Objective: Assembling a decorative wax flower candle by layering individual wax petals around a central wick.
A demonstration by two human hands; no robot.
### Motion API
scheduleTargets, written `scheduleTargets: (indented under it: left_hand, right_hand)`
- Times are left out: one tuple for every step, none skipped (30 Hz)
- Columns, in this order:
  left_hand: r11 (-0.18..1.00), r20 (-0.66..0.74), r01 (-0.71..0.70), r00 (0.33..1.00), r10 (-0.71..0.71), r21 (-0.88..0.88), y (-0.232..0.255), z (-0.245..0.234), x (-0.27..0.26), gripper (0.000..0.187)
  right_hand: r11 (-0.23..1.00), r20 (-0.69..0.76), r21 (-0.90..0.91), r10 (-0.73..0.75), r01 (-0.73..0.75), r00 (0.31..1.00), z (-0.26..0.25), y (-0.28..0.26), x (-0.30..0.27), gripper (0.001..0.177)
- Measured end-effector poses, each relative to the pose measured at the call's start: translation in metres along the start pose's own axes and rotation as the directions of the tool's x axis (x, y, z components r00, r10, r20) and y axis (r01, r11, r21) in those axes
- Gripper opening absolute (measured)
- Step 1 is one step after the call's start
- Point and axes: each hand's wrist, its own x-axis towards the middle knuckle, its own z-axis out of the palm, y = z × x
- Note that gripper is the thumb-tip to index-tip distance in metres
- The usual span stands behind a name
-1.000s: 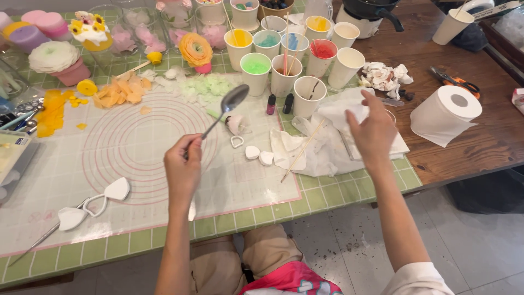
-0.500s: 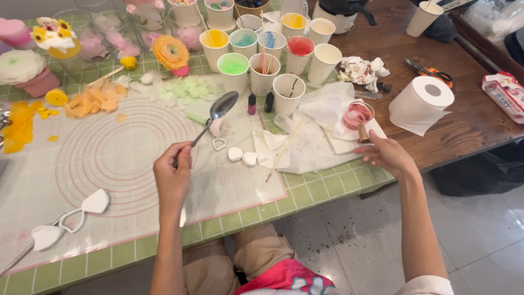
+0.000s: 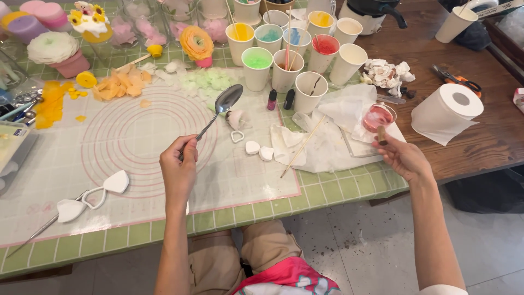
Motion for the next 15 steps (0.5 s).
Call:
scheduleTargets:
  left_hand:
    - [1.000, -0.001, 0.000, 1.000, 0.000, -0.001, -0.001, -0.001, 0.000, 0.018]
    - [1.000, -0.004, -0.001, 1.000, 0.001, -0.004, -0.001, -0.002, 0.000, 0.018]
    - [1.000, -0.007, -0.002, 1.000, 0.002, -0.006, -0.002, -0.003, 0.000, 0.018]
    - [1.000, -0.007, -0.002, 1.000, 0.002, -0.007, -0.003, -0.004, 0.000, 0.018]
    - [1.000, -0.011, 0.003, 1.000, -0.003, -0.012, -0.003, -0.005, 0.000, 0.018]
    - [1.000, -0.015, 0.008, 1.000, -0.008, -0.016, -0.004, -0.006, 0.000, 0.019]
    - [1.000, -0.015, 0.008, 1.000, -0.009, -0.017, -0.005, -0.007, 0.000, 0.019]
    - [1.000, -0.022, 0.016, 1.000, -0.016, -0.014, -0.005, -0.008, 0.000, 0.019]
    - [1.000, -0.028, 0.023, 0.999, -0.023, -0.012, -0.006, -0.010, 0.001, 0.019]
    - [1.000, -0.032, 0.023, 0.999, -0.023, -0.011, -0.008, -0.012, 0.001, 0.019]
    - [0.999, -0.038, 0.027, 0.999, -0.028, -0.016, -0.011, -0.014, 0.002, 0.020]
    - [0.999, -0.046, 0.033, 0.998, -0.034, -0.022, -0.013, -0.017, 0.002, 0.020]
    - [0.999, -0.050, 0.034, 0.998, -0.036, -0.021, -0.015, -0.019, 0.001, 0.020]
    - [0.997, -0.063, 0.054, 0.996, -0.057, -0.048, -0.017, -0.022, 0.001, 0.021]
    - [0.995, -0.075, 0.074, 0.994, -0.079, -0.074, -0.018, -0.026, 0.001, 0.022]
  right_hand:
    - [1.000, 0.000, -0.001, -0.001, 0.001, 1.000, -0.002, 0.000, 0.001, 0.038]
    - [0.998, -0.003, 0.019, -0.054, 0.054, 0.999, -0.003, 0.001, 0.002, 0.037]
    - [0.994, -0.008, 0.040, -0.106, 0.106, 0.994, -0.005, 0.001, 0.002, 0.036]
    - [0.993, -0.008, 0.039, -0.107, 0.107, 0.994, -0.003, -0.001, 0.000, 0.036]
    - [0.991, -0.023, 0.031, -0.129, 0.130, 0.991, -0.001, -0.002, -0.003, 0.035]
    - [0.988, -0.038, 0.023, -0.152, 0.153, 0.988, 0.002, -0.004, -0.006, 0.035]
    - [0.988, -0.038, 0.022, -0.152, 0.152, 0.988, 0.003, -0.008, -0.008, 0.035]
    - [0.987, -0.053, 0.015, -0.160, 0.161, 0.986, 0.006, -0.012, -0.010, 0.035]
    - [0.986, -0.068, 0.007, -0.168, 0.169, 0.983, 0.009, -0.016, -0.013, 0.035]
    - [0.986, -0.065, 0.006, -0.168, 0.169, 0.984, 0.012, -0.022, -0.016, 0.035]
    - [0.980, -0.062, -0.013, -0.197, 0.197, 0.978, 0.016, -0.028, -0.019, 0.033]
    - [0.974, -0.058, -0.033, -0.226, 0.224, 0.972, 0.020, -0.033, -0.022, 0.032]
    - [0.974, -0.054, -0.034, -0.225, 0.223, 0.973, 0.026, -0.040, -0.029, 0.032]
    - [0.967, -0.038, -0.045, -0.254, 0.252, 0.967, 0.033, -0.047, -0.035, 0.030]
    - [0.958, -0.022, -0.055, -0.282, 0.281, 0.959, 0.040, -0.054, -0.041, 0.029]
